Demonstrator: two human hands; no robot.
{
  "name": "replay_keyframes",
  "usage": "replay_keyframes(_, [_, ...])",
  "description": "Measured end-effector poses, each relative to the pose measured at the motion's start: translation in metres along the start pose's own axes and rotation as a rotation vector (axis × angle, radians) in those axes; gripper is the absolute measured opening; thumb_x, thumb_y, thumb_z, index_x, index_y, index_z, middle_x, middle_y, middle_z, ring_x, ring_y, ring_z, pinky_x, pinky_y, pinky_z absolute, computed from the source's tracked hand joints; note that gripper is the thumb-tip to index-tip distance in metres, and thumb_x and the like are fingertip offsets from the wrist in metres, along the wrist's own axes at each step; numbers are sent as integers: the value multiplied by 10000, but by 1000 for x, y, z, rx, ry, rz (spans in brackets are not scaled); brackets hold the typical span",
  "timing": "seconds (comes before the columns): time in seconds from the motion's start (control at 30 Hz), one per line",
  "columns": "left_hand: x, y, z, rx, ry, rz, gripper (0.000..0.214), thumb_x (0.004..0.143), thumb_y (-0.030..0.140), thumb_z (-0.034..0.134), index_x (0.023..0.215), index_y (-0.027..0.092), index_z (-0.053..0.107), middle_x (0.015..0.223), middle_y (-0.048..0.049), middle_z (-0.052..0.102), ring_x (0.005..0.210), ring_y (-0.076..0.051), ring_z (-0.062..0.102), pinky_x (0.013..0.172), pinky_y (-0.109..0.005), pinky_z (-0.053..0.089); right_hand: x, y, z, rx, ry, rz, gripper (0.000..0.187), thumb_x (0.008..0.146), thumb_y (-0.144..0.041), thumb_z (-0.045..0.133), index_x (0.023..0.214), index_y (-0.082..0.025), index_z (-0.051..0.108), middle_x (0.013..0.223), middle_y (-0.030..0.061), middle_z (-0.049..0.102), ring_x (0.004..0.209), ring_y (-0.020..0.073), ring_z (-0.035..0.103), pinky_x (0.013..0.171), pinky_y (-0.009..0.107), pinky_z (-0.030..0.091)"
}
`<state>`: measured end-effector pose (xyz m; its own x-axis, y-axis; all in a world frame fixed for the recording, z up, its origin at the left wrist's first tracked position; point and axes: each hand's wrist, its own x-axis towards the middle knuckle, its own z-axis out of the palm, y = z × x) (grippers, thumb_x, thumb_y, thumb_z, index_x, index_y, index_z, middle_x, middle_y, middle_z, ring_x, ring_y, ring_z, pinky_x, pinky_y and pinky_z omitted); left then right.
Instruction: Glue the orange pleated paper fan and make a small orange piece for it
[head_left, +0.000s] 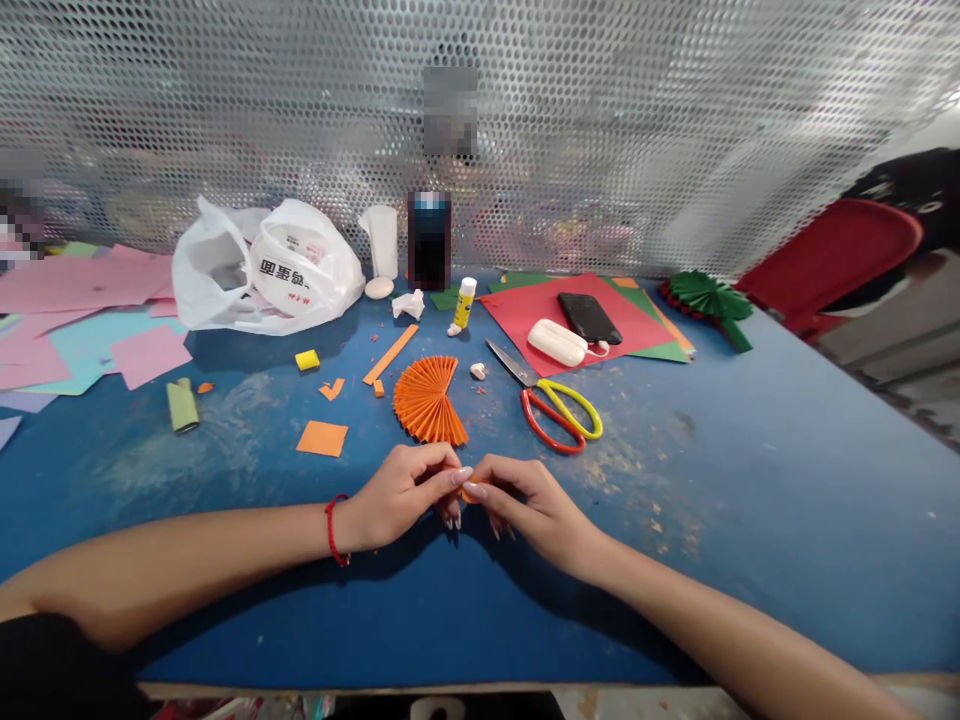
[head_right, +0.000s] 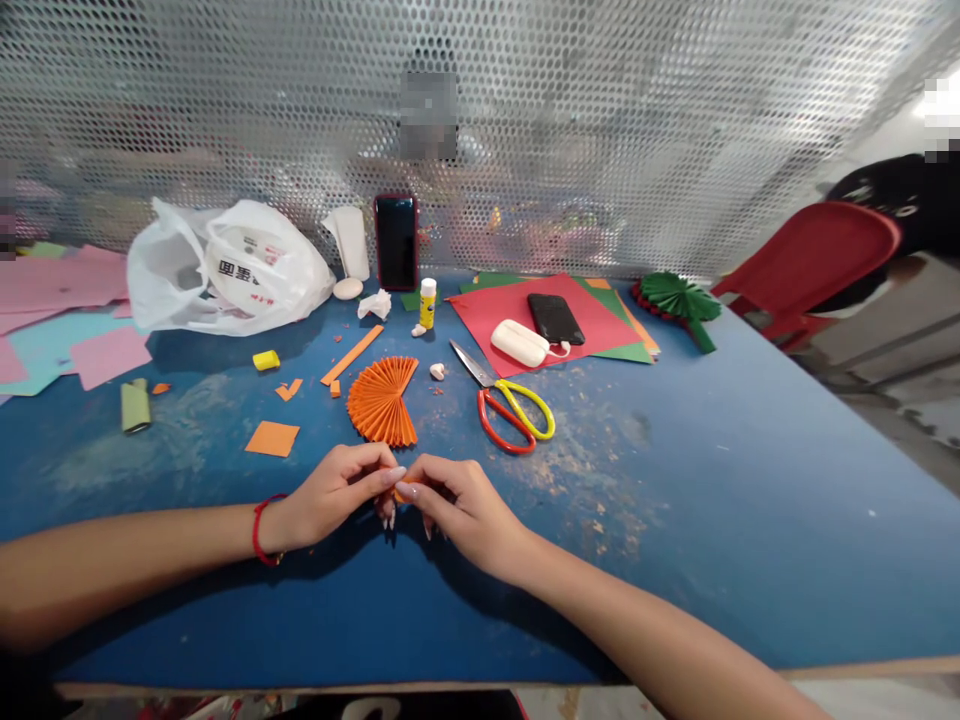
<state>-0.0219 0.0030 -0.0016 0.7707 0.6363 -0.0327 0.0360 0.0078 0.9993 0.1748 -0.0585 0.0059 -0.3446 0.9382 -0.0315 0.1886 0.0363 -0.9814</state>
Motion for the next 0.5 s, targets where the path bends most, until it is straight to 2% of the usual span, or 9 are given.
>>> replay_keyframes(0.33, [-4,6,-1,121,1,76,360,999,394,496,742,148,548,625,10,623,573,-86,595,597,-187,446,-1,-4,4,-48,5,-23,321,997,-411,494,801,-179,599,616,-49,520,547,75,481,555,205,384])
replay_keyframes(0.5, [-6,5,-3,76,-2,146,371,1006,409,479,748,152,544,624,17,618,569,-86,602,613,-195,457,-7,-5,6,47,29,-14,302,983,-421,520,834,-178,619,592,-53,523,494,64,471,500,190,383])
